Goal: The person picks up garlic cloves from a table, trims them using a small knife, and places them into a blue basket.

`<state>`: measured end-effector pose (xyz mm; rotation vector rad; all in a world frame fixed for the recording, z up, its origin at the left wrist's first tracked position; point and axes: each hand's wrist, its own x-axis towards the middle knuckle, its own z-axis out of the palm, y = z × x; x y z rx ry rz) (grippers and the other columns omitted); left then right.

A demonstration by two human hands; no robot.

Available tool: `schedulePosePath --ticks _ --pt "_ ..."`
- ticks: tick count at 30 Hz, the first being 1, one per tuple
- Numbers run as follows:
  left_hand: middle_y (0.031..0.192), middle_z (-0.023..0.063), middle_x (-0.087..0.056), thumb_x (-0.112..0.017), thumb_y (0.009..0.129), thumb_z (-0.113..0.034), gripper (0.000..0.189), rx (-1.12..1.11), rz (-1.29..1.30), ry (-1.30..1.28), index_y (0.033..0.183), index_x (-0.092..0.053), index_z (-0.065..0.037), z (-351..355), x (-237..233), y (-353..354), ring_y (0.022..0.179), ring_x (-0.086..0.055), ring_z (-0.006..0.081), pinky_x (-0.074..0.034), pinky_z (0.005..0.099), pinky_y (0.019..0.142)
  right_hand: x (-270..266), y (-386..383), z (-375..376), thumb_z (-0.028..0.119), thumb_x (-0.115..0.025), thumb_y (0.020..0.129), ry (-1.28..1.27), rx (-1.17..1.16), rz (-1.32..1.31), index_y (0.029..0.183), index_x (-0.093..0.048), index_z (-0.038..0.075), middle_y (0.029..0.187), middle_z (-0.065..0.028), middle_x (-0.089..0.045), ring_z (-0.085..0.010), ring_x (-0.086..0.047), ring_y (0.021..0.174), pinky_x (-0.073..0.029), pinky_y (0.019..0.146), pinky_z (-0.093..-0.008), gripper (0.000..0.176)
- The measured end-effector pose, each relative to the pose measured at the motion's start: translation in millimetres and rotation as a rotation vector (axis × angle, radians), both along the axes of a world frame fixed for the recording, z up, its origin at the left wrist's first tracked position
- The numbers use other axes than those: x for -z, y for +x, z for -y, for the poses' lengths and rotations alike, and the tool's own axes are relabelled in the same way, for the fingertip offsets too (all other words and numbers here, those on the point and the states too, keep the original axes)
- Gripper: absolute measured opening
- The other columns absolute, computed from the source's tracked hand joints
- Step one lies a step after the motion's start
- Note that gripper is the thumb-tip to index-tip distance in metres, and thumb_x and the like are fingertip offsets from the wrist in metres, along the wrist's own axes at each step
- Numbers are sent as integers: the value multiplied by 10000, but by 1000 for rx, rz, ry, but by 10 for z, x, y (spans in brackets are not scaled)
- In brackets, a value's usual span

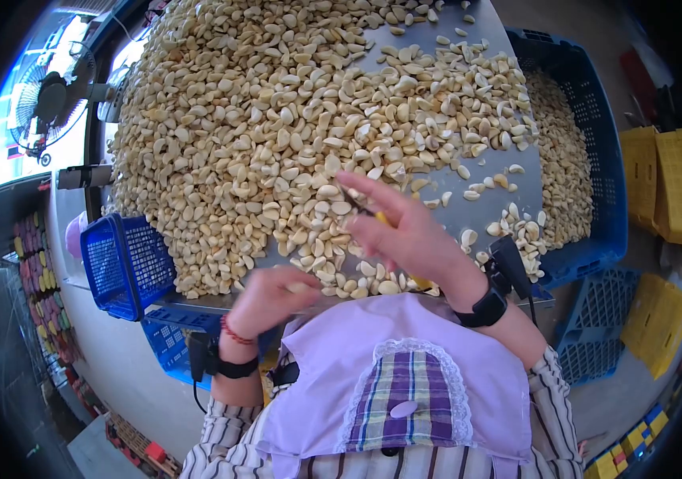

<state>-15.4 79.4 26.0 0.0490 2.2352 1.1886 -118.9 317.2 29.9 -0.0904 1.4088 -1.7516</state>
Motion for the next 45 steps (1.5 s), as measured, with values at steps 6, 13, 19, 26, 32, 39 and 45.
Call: schedulePosePath --ticks 6,13,19,26,32,39,45 --pt "798 108 -647 -709 760 -168 140 -227 -329 -458 871 -697 -82 496 180 105 692 -642 261 -512 315 619 202 5 -6 209 -566 922 -43 121 50 1402 -408 137 671 24 -530 -23 -449 499 -390 458 -177 511" --pt "764 91 -623 -717 745 -190 158 70 -316 -540 863 -677 -94 371 587 270 677 -620 283 -502 355 587 114 55 96 218 -593 901 93 -18 33 1351 -477 107 846 -5 -601 -25 -513 625 -441 523 -197 478" --pt "723 19 -603 -643 846 -169 149 -526 384 273 879 -612 -27 401 371 188 586 -568 74 -417 191 509 319 176 135 173 -599 897 53 -96 -355 1364 -459 94 1330 -69 -508 -43 -545 769 -480 678 -210 494" --pt "659 76 -537 -657 805 -317 304 -667 350 984 828 -537 -39 343 366 281 489 -491 123 -369 214 451 212 145 175 325 -609 886 60 -168 -335 1369 -444 97 1299 -136 -546 -203 -542 1144 -414 958 -325 559" --pt "658 78 -536 -662 797 -321 321 -642 212 1187 856 -536 -32 264 334 275 493 -470 144 -358 222 442 137 174 196 193 -625 860 153 -376 -455 1418 -394 196 1217 -40 -586 -68 -566 765 -476 667 -213 604" --pt "660 51 -566 -677 796 -126 95 -720 213 272 753 -633 -55 526 236 132 590 -577 154 -414 270 477 19 77 116 269 -611 901 74 -109 -29 1401 -419 161 998 -2 -596 -18 -512 684 -425 516 -171 546" --pt "751 82 -610 -708 762 -168 134 -145 -479 -483 853 -677 -75 264 594 85 619 -596 258 -486 340 547 53 126 138 248 -618 896 57 -78 -144 1380 -450 149 1077 -6 -608 -36 -531 706 -446 550 -184 523"
